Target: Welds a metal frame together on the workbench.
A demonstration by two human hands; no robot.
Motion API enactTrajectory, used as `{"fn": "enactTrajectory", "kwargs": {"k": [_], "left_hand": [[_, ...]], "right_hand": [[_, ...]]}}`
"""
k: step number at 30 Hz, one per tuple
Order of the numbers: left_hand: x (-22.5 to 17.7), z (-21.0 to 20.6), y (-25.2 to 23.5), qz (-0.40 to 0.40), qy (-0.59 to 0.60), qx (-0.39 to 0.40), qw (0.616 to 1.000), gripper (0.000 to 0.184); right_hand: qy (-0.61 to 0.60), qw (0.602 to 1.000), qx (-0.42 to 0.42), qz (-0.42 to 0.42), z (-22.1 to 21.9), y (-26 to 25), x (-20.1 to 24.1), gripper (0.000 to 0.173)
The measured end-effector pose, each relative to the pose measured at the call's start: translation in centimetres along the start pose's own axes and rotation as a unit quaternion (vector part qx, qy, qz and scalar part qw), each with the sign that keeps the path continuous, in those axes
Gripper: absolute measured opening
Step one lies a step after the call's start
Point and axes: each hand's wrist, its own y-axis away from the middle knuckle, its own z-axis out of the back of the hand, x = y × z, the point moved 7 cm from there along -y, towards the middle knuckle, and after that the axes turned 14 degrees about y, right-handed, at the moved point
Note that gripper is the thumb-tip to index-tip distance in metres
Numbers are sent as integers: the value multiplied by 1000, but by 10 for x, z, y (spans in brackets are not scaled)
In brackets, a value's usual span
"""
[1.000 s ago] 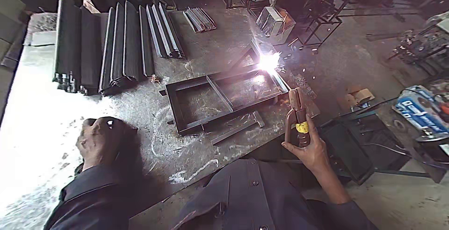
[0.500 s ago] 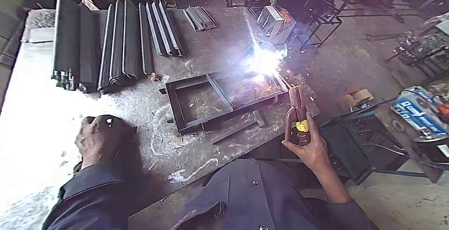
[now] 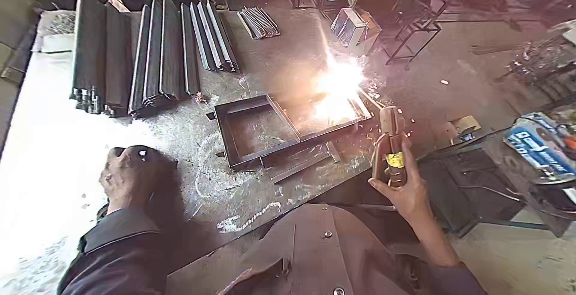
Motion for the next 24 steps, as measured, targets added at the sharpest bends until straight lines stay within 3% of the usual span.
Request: {"fn": "enactTrajectory", "kwargs": {"k": [24], "left_hand": [[-7,3,4,15,25,10,1000,43]], "right_hand": [[-14,999,30,-23,4,-10,-1,122]]}}
